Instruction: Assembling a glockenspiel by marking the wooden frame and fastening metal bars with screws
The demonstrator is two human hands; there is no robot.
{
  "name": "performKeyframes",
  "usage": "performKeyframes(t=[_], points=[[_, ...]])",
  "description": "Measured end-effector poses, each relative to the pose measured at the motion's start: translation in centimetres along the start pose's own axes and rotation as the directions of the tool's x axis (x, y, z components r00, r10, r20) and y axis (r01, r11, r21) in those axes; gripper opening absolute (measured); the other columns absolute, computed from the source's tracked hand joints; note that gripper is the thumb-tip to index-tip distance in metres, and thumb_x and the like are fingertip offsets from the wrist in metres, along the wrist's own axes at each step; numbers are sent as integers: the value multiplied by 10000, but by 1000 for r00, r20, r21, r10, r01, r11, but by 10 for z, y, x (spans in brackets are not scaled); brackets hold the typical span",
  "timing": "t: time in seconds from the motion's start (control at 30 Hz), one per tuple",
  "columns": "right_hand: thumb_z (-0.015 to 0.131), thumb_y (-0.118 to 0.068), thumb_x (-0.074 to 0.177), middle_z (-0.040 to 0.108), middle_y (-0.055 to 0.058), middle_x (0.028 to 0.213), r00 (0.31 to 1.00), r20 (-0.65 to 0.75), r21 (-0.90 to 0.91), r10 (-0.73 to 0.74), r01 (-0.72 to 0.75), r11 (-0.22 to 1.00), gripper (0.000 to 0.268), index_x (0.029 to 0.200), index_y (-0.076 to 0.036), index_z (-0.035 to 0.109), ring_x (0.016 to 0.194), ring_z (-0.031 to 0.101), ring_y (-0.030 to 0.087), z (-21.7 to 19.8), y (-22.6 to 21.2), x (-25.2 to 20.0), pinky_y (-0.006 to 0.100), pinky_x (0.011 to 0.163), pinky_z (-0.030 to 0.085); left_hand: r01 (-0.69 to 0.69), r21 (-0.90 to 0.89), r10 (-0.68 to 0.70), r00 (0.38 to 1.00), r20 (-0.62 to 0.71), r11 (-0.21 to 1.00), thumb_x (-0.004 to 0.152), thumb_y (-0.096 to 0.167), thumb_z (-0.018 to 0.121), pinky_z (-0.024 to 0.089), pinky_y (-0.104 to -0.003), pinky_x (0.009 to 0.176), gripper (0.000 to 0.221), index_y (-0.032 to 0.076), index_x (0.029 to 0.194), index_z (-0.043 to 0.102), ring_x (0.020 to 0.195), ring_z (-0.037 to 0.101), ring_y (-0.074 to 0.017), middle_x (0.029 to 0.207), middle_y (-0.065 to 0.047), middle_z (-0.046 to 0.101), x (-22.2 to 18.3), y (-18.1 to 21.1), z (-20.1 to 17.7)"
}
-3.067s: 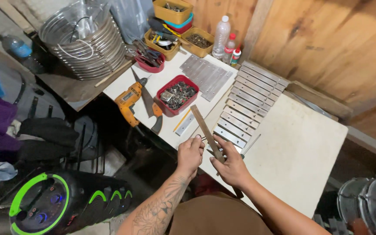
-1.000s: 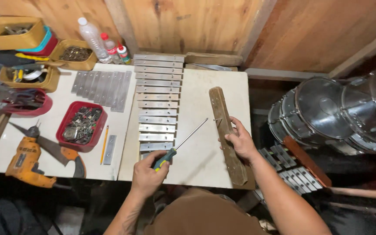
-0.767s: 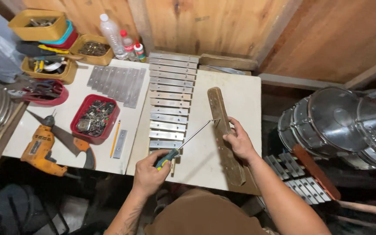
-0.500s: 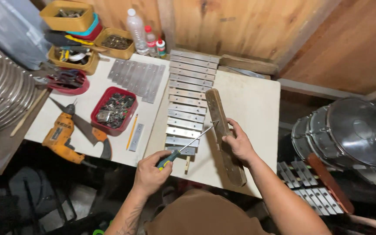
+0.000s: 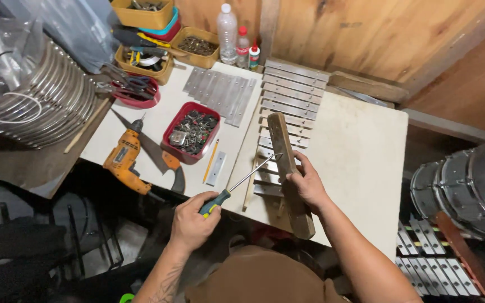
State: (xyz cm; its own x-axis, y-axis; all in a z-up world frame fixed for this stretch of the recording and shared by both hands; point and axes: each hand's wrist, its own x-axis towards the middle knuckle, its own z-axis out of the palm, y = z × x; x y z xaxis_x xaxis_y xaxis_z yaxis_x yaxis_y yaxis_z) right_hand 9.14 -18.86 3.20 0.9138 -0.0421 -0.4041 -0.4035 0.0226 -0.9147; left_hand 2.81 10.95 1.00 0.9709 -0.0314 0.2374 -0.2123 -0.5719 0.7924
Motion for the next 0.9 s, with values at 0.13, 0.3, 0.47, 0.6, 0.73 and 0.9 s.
performKeyframes(t=[0.13,0.3,0.47,0.6,0.73,0.9], points=[[504,-69,762,607,165,1018,999,47,-89,17,-13,996,698,1445,-209,471,763,626,291,10,-5,3,427,675,582,-45,15,46,999,-27,999,797,175,719,566,-315,919,298,107,1082,770,955,771,-210,1034,-66,802,0,-13,-18],[664,-148,748,672,211,1123,955,272,-184,-121,175,967,766,1492,-182,483,1005,619,314,1,1,20,451,927,495,5,-66,-9,998,-58,998,696,135,814,601,-415,735,321,220,1005,835,886,767,-322,927,-61,803,2,-26,-40],[663,-126,758,677,210,1104,927,359,-171,-106,177,969,749,1484,-180,487,953,645,310,2,-4,31,461,861,544,-109,143,128,983,-131,984,725,126,804,593,-426,790,304,239,1006,827,901,729,-321,971,-40,745,-3,-22,-50],[649,-117,769,677,241,1077,924,381,-190,-42,123,974,742,1490,-161,476,896,685,344,6,-10,35,489,797,594,-228,510,324,940,-107,829,772,97,772,588,-386,820,281,280,984,805,963,678,-315,1026,-55,648,-15,-13,-44],[686,-229,774,660,270,1206,914,405,-337,-12,162,928,781,1518,-192,452,1058,679,389,5,17,67,541,927,526,-329,631,467,882,-60,702,806,124,728,596,-367,810,248,269,1007,741,944,656,-285,998,-44,578,-21,-20,-41],[694,-190,761,689,215,1090,910,415,-374,1,169,912,756,1489,-172,489,974,669,342,20,0,57,494,871,544,-31,155,81,940,-331,987,703,181,903,599,-344,793,286,181,974,814,908,735,-249,991,-19,754,-12,-8,-57]])
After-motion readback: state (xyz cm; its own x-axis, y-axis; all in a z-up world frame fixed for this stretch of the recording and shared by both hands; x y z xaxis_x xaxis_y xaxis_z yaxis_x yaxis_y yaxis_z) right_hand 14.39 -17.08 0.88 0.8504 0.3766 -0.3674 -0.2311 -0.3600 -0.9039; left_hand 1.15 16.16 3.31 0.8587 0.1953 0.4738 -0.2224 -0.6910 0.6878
